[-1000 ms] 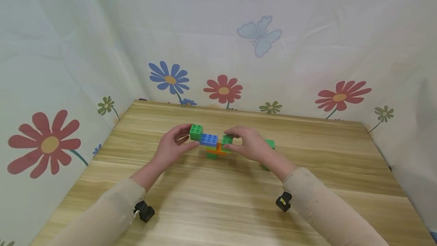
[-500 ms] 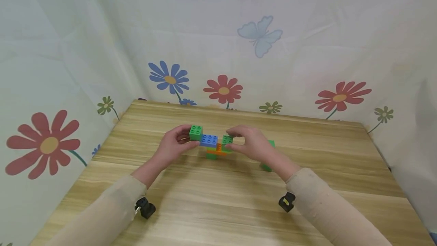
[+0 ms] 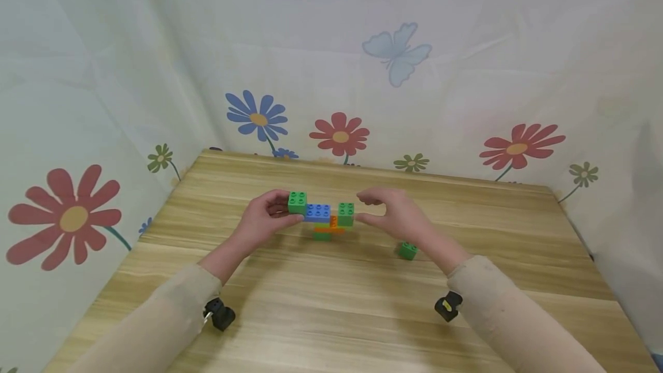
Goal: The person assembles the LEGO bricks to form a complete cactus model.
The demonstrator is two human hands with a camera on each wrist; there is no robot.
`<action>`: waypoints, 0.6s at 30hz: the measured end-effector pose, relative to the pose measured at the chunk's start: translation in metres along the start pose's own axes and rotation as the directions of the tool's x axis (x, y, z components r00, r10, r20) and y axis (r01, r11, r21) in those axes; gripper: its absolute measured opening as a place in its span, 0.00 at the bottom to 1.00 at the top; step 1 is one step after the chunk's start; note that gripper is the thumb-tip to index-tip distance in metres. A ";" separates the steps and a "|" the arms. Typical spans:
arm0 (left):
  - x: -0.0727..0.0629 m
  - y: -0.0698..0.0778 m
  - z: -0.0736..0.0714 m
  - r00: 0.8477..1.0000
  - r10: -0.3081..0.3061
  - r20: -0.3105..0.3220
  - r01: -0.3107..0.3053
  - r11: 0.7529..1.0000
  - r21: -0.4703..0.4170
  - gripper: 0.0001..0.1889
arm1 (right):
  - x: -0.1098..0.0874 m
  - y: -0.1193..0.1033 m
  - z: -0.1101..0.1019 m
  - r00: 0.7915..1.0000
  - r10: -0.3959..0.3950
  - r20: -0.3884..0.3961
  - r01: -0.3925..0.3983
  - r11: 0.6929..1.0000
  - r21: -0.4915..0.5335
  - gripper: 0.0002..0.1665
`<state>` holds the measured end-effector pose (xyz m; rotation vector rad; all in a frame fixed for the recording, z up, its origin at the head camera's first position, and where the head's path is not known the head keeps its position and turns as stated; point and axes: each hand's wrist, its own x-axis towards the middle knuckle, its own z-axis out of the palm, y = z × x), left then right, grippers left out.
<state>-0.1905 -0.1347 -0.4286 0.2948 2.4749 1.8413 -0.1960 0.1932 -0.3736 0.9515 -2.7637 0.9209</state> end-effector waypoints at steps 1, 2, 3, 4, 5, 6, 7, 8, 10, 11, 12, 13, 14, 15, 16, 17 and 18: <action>0.000 0.000 0.000 1.000 -0.001 0.001 0.001 1.000 -0.002 0.22 | -0.001 0.002 -0.001 1.000 0.000 -0.001 0.000 1.000 -0.001 0.28; 0.000 0.001 0.000 1.000 -0.003 0.003 0.003 1.000 -0.004 0.22 | -0.002 0.004 -0.003 1.000 -0.003 -0.004 0.003 1.000 -0.004 0.28; 0.000 0.001 0.000 1.000 -0.004 0.004 0.004 1.000 -0.004 0.22 | -0.004 0.006 -0.005 1.000 -0.005 -0.008 0.005 1.000 -0.004 0.28; 0.000 0.002 0.000 1.000 -0.005 0.005 0.005 1.000 -0.005 0.21 | -0.006 0.008 -0.006 1.000 -0.009 -0.012 0.009 1.000 -0.006 0.27; 0.000 0.002 0.000 1.000 -0.004 0.007 0.004 1.000 -0.006 0.21 | -0.007 0.010 -0.008 1.000 -0.011 -0.016 0.011 1.000 -0.009 0.27; -0.001 0.003 0.000 1.000 -0.005 0.008 0.005 1.000 -0.005 0.21 | -0.009 0.013 -0.010 1.000 -0.014 -0.020 0.014 1.000 -0.009 0.27; -0.001 0.003 -0.001 1.000 -0.004 0.009 0.004 1.000 -0.006 0.21 | -0.011 0.016 -0.012 1.000 -0.015 -0.022 0.015 1.000 -0.011 0.27; -0.001 0.004 -0.001 1.000 -0.002 0.010 0.002 1.000 -0.005 0.21 | -0.013 0.018 -0.014 1.000 -0.013 -0.024 0.012 1.000 -0.015 0.28; -0.001 0.005 -0.001 1.000 0.001 0.011 -0.001 1.000 0.000 0.22 | -0.018 0.023 -0.018 1.000 -0.008 -0.023 0.008 1.000 -0.024 0.28; -0.001 0.005 -0.001 1.000 0.002 0.013 -0.002 1.000 0.004 0.22 | -0.021 0.026 -0.019 1.000 -0.004 -0.021 0.003 1.000 -0.030 0.28; -0.001 0.004 -0.001 1.000 0.003 0.013 -0.004 1.000 0.009 0.22 | -0.024 0.028 -0.021 1.000 0.001 -0.019 -0.002 0.999 -0.033 0.29; -0.001 0.004 -0.002 1.000 0.005 0.015 -0.005 1.000 0.012 0.22 | -0.027 0.030 -0.022 1.000 0.007 -0.018 -0.008 0.999 -0.041 0.29; 0.000 0.004 -0.002 1.000 0.006 0.016 -0.006 1.000 0.015 0.22 | -0.030 0.033 -0.023 1.000 0.012 -0.018 -0.013 0.999 -0.050 0.29; 0.000 0.004 -0.002 1.000 0.005 0.016 -0.005 1.000 0.018 0.21 | -0.033 0.035 -0.024 1.000 0.017 -0.020 -0.018 0.998 -0.058 0.29; 0.000 0.003 -0.002 1.000 0.007 0.018 -0.007 1.000 0.020 0.21 | -0.035 0.037 -0.025 1.000 0.021 -0.021 -0.023 0.998 -0.066 0.30; 0.000 0.002 -0.002 1.000 0.006 0.020 -0.007 1.000 0.021 0.21 | -0.037 0.039 -0.026 0.999 0.028 -0.021 -0.029 0.997 -0.072 0.30; 0.001 0.002 -0.002 1.000 0.007 0.021 -0.008 1.000 0.023 0.21 | -0.039 0.042 -0.027 0.999 0.034 -0.020 -0.036 0.996 -0.081 0.30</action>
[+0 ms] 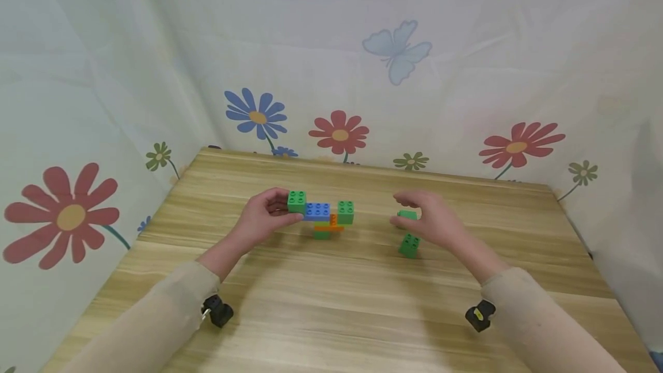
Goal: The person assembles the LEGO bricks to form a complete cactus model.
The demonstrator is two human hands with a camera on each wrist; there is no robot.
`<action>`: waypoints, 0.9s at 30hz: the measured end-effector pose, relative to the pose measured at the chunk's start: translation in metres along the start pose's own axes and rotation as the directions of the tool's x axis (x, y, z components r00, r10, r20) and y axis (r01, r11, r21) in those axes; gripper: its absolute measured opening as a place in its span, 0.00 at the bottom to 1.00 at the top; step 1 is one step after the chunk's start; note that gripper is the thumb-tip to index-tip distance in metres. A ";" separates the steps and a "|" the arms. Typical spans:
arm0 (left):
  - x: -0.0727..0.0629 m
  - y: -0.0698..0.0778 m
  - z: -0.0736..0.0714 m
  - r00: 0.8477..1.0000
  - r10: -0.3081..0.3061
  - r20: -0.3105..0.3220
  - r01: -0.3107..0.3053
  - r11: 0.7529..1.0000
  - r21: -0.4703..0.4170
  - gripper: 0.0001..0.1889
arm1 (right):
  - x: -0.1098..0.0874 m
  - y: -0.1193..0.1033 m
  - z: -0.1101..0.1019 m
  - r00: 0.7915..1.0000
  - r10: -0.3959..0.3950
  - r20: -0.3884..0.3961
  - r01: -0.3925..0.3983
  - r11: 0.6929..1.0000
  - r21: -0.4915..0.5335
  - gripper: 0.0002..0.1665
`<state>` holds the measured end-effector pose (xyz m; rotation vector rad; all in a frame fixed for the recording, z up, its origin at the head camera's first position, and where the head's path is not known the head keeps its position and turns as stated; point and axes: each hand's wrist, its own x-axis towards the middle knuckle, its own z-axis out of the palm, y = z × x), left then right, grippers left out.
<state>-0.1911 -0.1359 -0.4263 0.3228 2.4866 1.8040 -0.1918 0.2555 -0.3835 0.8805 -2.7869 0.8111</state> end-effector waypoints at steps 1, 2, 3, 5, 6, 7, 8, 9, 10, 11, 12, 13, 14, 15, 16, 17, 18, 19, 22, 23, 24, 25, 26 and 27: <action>0.000 0.000 0.000 1.000 -0.001 0.001 0.001 1.000 0.002 0.21 | -0.002 0.002 -0.001 1.000 0.006 0.002 -0.006 1.000 -0.011 0.31; 0.000 0.000 0.000 1.000 0.000 0.003 0.000 1.000 0.005 0.21 | -0.004 0.004 -0.001 1.000 0.012 0.007 -0.012 1.000 -0.017 0.31; 0.000 0.000 -0.001 1.000 0.002 0.004 -0.002 1.000 0.010 0.21 | -0.005 0.005 -0.002 1.000 0.016 0.013 -0.015 1.000 -0.023 0.31; 0.000 0.001 -0.001 1.000 0.004 0.008 -0.004 1.000 0.014 0.22 | -0.008 0.008 -0.003 0.999 0.026 0.025 -0.025 0.999 -0.036 0.32; 0.000 0.001 -0.001 1.000 0.006 0.009 -0.007 1.000 0.017 0.22 | -0.009 0.009 -0.003 0.999 0.027 0.031 -0.026 0.999 -0.040 0.33; 0.000 0.001 -0.001 1.000 0.008 0.011 -0.008 1.000 0.016 0.22 | -0.011 0.011 -0.003 0.999 0.025 0.034 -0.024 0.999 -0.044 0.33; 0.000 0.001 -0.001 1.000 0.010 0.012 -0.010 1.000 0.017 0.22 | -0.013 0.011 -0.003 0.999 0.025 0.036 -0.023 0.999 -0.045 0.33; 0.000 0.001 -0.001 1.000 0.011 0.013 -0.012 1.000 0.017 0.22 | -0.015 0.012 -0.003 0.999 0.024 0.036 -0.023 0.999 -0.048 0.33; 0.000 0.001 -0.001 1.000 0.012 0.013 -0.013 1.000 0.018 0.22 | -0.017 0.013 -0.002 0.999 0.023 0.037 -0.021 0.999 -0.048 0.33; 0.000 0.001 -0.001 1.000 0.014 0.014 -0.014 1.000 0.019 0.22 | -0.020 0.013 -0.001 0.999 0.026 0.036 -0.024 0.999 -0.046 0.33; 0.000 0.001 -0.001 1.000 0.014 0.014 -0.014 1.000 0.019 0.22 | -0.023 0.013 0.000 0.999 0.037 0.035 -0.036 0.999 -0.039 0.34; 0.000 0.001 0.000 1.000 0.015 0.015 -0.015 1.000 0.020 0.21 | -0.027 0.014 0.001 0.998 0.051 0.031 -0.049 0.998 -0.033 0.34; 0.000 0.001 0.000 1.000 0.015 0.017 -0.015 1.000 0.020 0.21 | -0.031 0.014 0.003 0.997 0.066 0.026 -0.065 0.998 -0.023 0.35; 0.001 0.001 0.000 1.000 0.016 0.019 -0.016 1.000 0.019 0.21 | -0.036 0.015 0.004 0.997 0.081 0.020 -0.081 0.997 -0.015 0.36; 0.001 0.001 0.000 1.000 0.016 0.020 -0.017 1.000 0.020 0.21 | -0.040 0.015 0.006 0.995 0.098 0.013 -0.098 0.995 -0.006 0.37; 0.002 0.001 0.000 1.000 0.016 0.021 -0.017 1.000 0.020 0.21 | -0.045 0.016 0.008 0.993 0.115 0.004 -0.115 0.993 -0.001 0.38; 0.002 0.001 0.000 1.000 0.015 0.021 -0.016 1.000 0.019 0.21 | -0.049 0.017 0.009 0.991 0.130 -0.003 -0.130 0.991 0.005 0.38; 0.002 0.001 0.000 1.000 0.014 0.020 -0.015 1.000 0.022 0.21 | -0.052 0.018 0.011 0.990 0.138 -0.009 -0.138 0.990 0.005 0.39; 0.002 0.001 -0.001 1.000 0.007 0.013 -0.007 0.999 0.033 0.21 | -0.061 0.020 0.017 0.987 0.161 -0.016 -0.161 0.987 0.007 0.40; 0.002 0.001 -0.001 1.000 0.004 0.011 -0.004 0.999 0.035 0.21 | -0.062 0.020 0.018 0.987 0.162 -0.017 -0.162 0.987 0.008 0.40; 0.002 0.001 -0.001 1.000 0.002 0.011 -0.002 0.999 0.038 0.21 | -0.064 0.021 0.020 0.986 0.167 -0.016 -0.167 0.986 0.009 0.39; 0.002 0.001 -0.001 1.000 0.001 0.011 -0.002 0.999 0.040 0.21 | -0.066 0.021 0.021 0.986 0.167 -0.017 -0.167 0.986 0.009 0.39; 0.002 0.001 -0.001 1.000 0.002 0.012 -0.002 0.999 0.043 0.21 | -0.067 0.022 0.022 0.986 0.165 -0.023 -0.165 0.986 0.008 0.38; 0.002 0.001 -0.001 1.000 0.000 0.013 -0.001 0.999 0.042 0.21 | -0.068 0.023 0.024 0.987 0.159 -0.027 -0.159 0.987 0.007 0.38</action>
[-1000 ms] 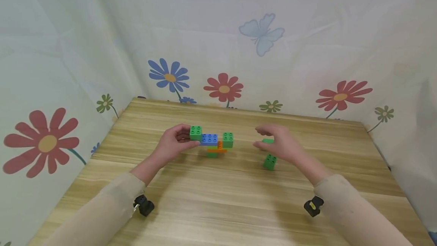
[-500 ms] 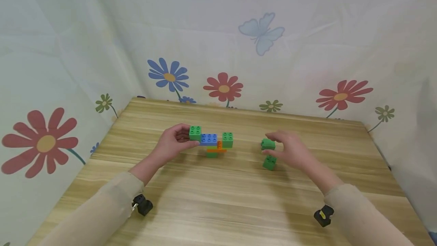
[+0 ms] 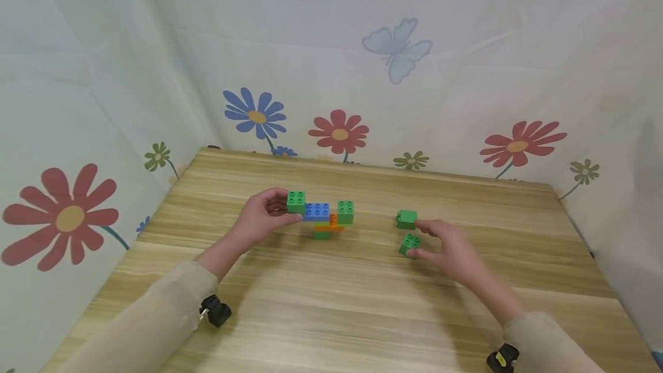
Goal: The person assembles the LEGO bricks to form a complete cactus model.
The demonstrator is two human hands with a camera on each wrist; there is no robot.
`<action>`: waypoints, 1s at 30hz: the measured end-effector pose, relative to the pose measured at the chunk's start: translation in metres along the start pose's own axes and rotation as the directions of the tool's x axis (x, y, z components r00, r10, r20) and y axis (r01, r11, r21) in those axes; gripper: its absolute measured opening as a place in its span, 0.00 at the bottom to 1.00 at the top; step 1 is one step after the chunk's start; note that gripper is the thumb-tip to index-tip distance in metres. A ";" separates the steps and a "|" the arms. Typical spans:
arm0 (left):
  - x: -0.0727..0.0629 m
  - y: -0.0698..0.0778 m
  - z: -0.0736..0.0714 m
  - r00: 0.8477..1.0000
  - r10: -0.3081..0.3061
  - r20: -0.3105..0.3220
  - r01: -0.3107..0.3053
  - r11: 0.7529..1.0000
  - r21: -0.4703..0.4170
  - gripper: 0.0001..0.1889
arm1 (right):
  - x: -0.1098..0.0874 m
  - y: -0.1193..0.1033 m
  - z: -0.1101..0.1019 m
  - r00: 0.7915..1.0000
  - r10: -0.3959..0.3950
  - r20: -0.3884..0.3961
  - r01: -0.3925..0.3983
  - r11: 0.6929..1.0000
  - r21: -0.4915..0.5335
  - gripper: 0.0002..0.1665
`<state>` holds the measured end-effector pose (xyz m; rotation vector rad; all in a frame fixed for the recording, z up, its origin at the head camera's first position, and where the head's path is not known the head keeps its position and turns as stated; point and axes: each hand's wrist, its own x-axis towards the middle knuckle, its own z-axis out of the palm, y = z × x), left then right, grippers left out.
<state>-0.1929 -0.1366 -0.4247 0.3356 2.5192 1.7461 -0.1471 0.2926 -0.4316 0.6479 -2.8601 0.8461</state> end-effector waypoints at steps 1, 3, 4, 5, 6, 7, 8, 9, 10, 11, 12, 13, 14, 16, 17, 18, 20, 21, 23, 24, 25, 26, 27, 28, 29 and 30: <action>0.000 0.000 0.000 1.000 0.000 0.002 0.000 1.000 0.000 0.21 | -0.001 0.001 0.002 1.000 -0.007 -0.004 0.007 1.000 -0.002 0.37; -0.001 0.000 0.000 1.000 -0.001 0.004 0.001 1.000 0.002 0.22 | -0.002 0.002 0.005 0.999 -0.028 -0.016 0.028 1.000 -0.005 0.35; -0.001 0.000 0.000 1.000 -0.002 0.006 0.002 1.000 0.000 0.22 | -0.002 0.002 0.007 0.999 -0.042 -0.024 0.042 0.999 -0.003 0.34; -0.001 0.000 0.000 1.000 -0.001 0.007 0.001 1.000 0.000 0.22 | -0.003 0.002 0.009 0.998 -0.050 -0.029 0.050 0.999 0.000 0.34; -0.001 0.000 0.000 1.000 -0.004 0.006 0.004 1.000 -0.002 0.22 | -0.003 0.002 0.011 0.998 -0.056 -0.033 0.056 0.998 0.005 0.32; 0.000 0.000 0.000 1.000 -0.003 0.007 0.003 1.000 -0.002 0.22 | -0.003 0.002 0.012 0.997 -0.060 -0.038 0.061 0.998 0.012 0.32; 0.000 -0.001 0.000 1.000 -0.003 0.005 0.003 1.000 -0.002 0.22 | -0.003 0.002 0.014 0.997 -0.062 -0.041 0.062 0.998 0.018 0.31; 0.000 -0.002 0.000 1.000 -0.003 0.004 0.003 1.000 -0.003 0.22 | -0.003 0.003 0.015 0.997 -0.063 -0.046 0.064 0.998 0.021 0.30; 0.001 -0.002 0.000 1.000 -0.002 0.004 0.002 1.000 -0.005 0.22 | -0.003 0.003 0.017 0.997 -0.063 -0.049 0.064 0.998 0.027 0.30; 0.001 -0.002 0.000 1.000 -0.001 0.004 0.001 1.000 -0.005 0.22 | -0.004 0.004 0.018 0.997 -0.058 -0.052 0.059 0.998 0.031 0.29; 0.001 -0.003 0.000 1.000 -0.002 0.003 0.002 1.000 -0.005 0.22 | -0.003 0.004 0.019 0.997 -0.060 -0.057 0.062 0.998 0.033 0.29; 0.001 -0.003 0.000 1.000 0.000 0.004 0.000 1.000 -0.005 0.21 | -0.003 0.005 0.020 0.997 -0.058 -0.060 0.060 0.997 0.040 0.28; 0.001 -0.003 0.000 1.000 0.002 0.005 -0.002 1.000 -0.003 0.21 | -0.003 0.005 0.021 0.996 -0.056 -0.064 0.058 0.997 0.041 0.27; 0.001 -0.003 0.000 1.000 0.003 0.006 -0.003 1.000 -0.004 0.21 | -0.003 0.005 0.022 0.996 -0.054 -0.076 0.058 0.997 0.050 0.25; 0.001 -0.003 0.000 1.000 0.002 0.005 -0.002 1.000 -0.004 0.21 | -0.003 0.004 0.023 0.995 -0.053 -0.082 0.058 0.997 0.052 0.24; 0.001 -0.003 -0.001 1.000 0.001 0.005 -0.001 1.000 -0.003 0.21 | -0.003 0.004 0.023 0.994 -0.056 -0.088 0.061 0.997 0.054 0.24; 0.001 -0.002 -0.001 1.000 -0.001 0.006 0.001 1.000 -0.004 0.21 | -0.003 0.003 0.024 0.993 -0.060 -0.099 0.065 0.996 0.054 0.22; 0.001 -0.002 -0.001 1.000 -0.003 0.006 0.003 1.000 -0.007 0.21 | -0.003 0.003 0.024 0.993 -0.062 -0.104 0.068 0.996 0.051 0.22; 0.001 -0.001 -0.001 1.000 -0.002 0.007 0.002 1.000 -0.010 0.22 | -0.003 0.003 0.025 0.992 -0.063 -0.108 0.068 0.997 0.048 0.22; 0.000 -0.001 -0.001 1.000 -0.001 0.008 0.001 1.000 -0.012 0.22 | -0.003 0.003 0.025 0.993 -0.060 -0.106 0.065 0.997 0.049 0.21; 0.000 -0.001 -0.001 1.000 0.001 0.010 -0.001 1.000 -0.012 0.22 | -0.003 0.003 0.024 0.993 -0.055 -0.105 0.061 0.997 0.048 0.21; 0.000 -0.001 -0.001 1.000 0.002 0.010 -0.001 1.000 -0.013 0.22 | -0.003 0.002 0.024 0.993 -0.051 -0.102 0.056 0.997 0.047 0.21; 0.000 0.000 -0.001 1.000 0.002 0.012 -0.002 1.000 -0.013 0.22 | -0.003 0.002 0.024 0.994 -0.046 -0.098 0.051 0.998 0.046 0.21; 0.000 -0.001 -0.001 1.000 0.001 0.011 -0.001 1.000 -0.014 0.22 | -0.003 0.002 0.024 0.995 -0.044 -0.094 0.048 0.998 0.045 0.21; 0.000 0.000 -0.001 1.000 0.001 0.012 0.000 1.000 -0.012 0.22 | -0.003 0.002 0.025 0.995 -0.043 -0.092 0.047 0.998 0.040 0.20; 0.000 0.000 -0.001 1.000 -0.001 0.012 0.002 1.000 -0.013 0.22 | -0.002 0.002 0.025 0.995 -0.042 -0.089 0.046 0.998 0.036 0.20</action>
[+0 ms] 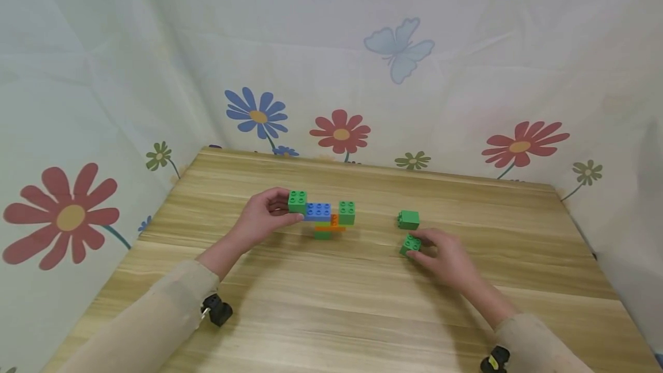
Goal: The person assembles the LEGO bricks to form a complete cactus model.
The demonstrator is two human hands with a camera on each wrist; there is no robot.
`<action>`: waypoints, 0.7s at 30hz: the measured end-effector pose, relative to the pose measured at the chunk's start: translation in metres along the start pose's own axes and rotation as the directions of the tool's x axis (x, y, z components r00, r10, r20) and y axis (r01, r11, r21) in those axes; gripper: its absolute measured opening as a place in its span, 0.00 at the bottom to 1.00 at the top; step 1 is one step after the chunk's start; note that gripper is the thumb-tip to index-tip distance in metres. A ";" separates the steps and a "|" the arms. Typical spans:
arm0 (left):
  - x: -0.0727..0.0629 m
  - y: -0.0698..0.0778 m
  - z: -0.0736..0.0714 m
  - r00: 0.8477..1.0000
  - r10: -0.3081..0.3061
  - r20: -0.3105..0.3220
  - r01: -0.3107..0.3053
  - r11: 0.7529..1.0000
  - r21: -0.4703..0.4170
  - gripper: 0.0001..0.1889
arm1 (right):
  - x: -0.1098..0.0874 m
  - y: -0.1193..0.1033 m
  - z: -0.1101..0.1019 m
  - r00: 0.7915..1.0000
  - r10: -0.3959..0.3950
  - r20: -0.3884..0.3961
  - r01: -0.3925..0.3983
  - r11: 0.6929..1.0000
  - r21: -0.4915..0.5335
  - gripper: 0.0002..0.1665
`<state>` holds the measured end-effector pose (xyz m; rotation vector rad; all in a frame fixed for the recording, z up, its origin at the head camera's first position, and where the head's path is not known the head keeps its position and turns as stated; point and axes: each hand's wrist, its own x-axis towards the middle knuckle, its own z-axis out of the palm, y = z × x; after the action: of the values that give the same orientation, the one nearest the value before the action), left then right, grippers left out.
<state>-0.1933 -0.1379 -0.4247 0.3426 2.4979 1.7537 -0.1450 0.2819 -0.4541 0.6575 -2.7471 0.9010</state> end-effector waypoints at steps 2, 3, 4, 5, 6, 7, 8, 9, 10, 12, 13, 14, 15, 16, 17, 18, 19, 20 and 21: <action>0.000 0.000 0.000 1.000 -0.005 -0.001 0.005 1.000 -0.002 0.22 | 0.000 0.000 0.001 1.000 -0.004 0.001 0.004 1.000 -0.010 0.20; 0.000 0.000 0.000 1.000 -0.005 -0.001 0.005 1.000 -0.003 0.22 | 0.001 0.000 0.001 1.000 -0.005 0.001 0.005 1.000 -0.016 0.20; 0.000 0.000 0.000 1.000 -0.006 -0.002 0.006 1.000 -0.004 0.22 | 0.001 -0.001 0.001 1.000 -0.007 0.000 0.007 1.000 -0.021 0.20; 0.000 0.000 0.000 1.000 -0.006 -0.001 0.006 1.000 -0.005 0.22 | 0.002 -0.001 0.001 1.000 -0.009 0.000 0.009 1.000 -0.023 0.20; 0.000 0.000 0.000 1.000 -0.006 -0.001 0.006 1.000 -0.008 0.22 | 0.002 -0.002 0.001 1.000 -0.010 0.000 0.010 1.000 -0.024 0.20; 0.000 0.000 0.000 1.000 -0.004 -0.002 0.004 1.000 -0.009 0.22 | 0.003 -0.003 0.000 1.000 -0.009 0.000 0.009 1.000 -0.026 0.21; 0.000 0.001 0.000 1.000 -0.002 -0.001 0.002 1.000 -0.009 0.22 | 0.004 -0.003 0.000 1.000 -0.009 0.000 0.009 1.000 -0.028 0.21; 0.000 0.001 0.000 1.000 0.001 -0.002 -0.001 1.000 -0.009 0.22 | 0.005 -0.004 -0.001 1.000 -0.010 0.001 0.010 1.000 -0.023 0.21; 0.000 0.001 0.000 1.000 0.004 -0.002 -0.004 1.000 -0.009 0.22 | 0.007 -0.006 -0.002 1.000 -0.013 0.002 0.013 1.000 -0.019 0.22; -0.001 0.002 0.000 1.000 0.007 -0.004 -0.007 1.000 -0.005 0.22 | 0.010 -0.008 -0.004 1.000 -0.012 0.008 0.013 1.000 -0.010 0.22; -0.001 0.002 0.000 1.000 0.007 -0.004 -0.007 1.000 -0.003 0.22 | 0.012 -0.010 -0.005 1.000 -0.009 0.010 0.010 1.000 -0.005 0.22; -0.001 0.002 0.000 1.000 0.007 -0.004 -0.007 1.000 -0.003 0.22 | 0.014 -0.012 -0.006 1.000 -0.009 0.012 0.009 1.000 0.000 0.22; -0.001 0.002 0.000 1.000 0.005 -0.003 -0.005 1.000 -0.002 0.22 | 0.017 -0.013 -0.007 1.000 -0.009 0.014 0.009 1.000 0.005 0.22; -0.001 0.002 0.000 1.000 0.003 -0.002 -0.003 1.000 -0.002 0.22 | 0.019 -0.016 -0.007 1.000 -0.008 0.014 0.008 1.000 0.008 0.22; -0.001 0.003 0.000 1.000 0.000 -0.002 0.000 1.000 -0.003 0.22 | 0.021 -0.018 -0.008 1.000 -0.009 0.013 0.009 1.000 0.011 0.22; -0.001 0.003 0.000 1.000 -0.003 -0.001 0.003 1.000 -0.004 0.22 | 0.024 -0.020 -0.009 1.000 -0.010 0.011 0.009 1.000 0.013 0.22; -0.001 0.003 0.000 1.000 -0.005 -0.001 0.005 1.000 -0.005 0.22 | 0.026 -0.023 -0.010 1.000 -0.012 0.008 0.012 1.000 0.014 0.22; -0.001 0.003 0.000 1.000 -0.007 0.000 0.007 1.000 -0.005 0.22 | 0.029 -0.025 -0.011 1.000 -0.019 0.006 0.019 1.000 0.015 0.22; -0.001 0.003 0.000 1.000 -0.008 0.001 0.008 1.000 -0.006 0.22 | 0.031 -0.027 -0.011 1.000 -0.024 0.005 0.024 1.000 0.017 0.22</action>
<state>-0.1924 -0.1372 -0.4221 0.3325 2.4891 1.7580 -0.1596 0.2579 -0.4215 0.6948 -2.7332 0.9195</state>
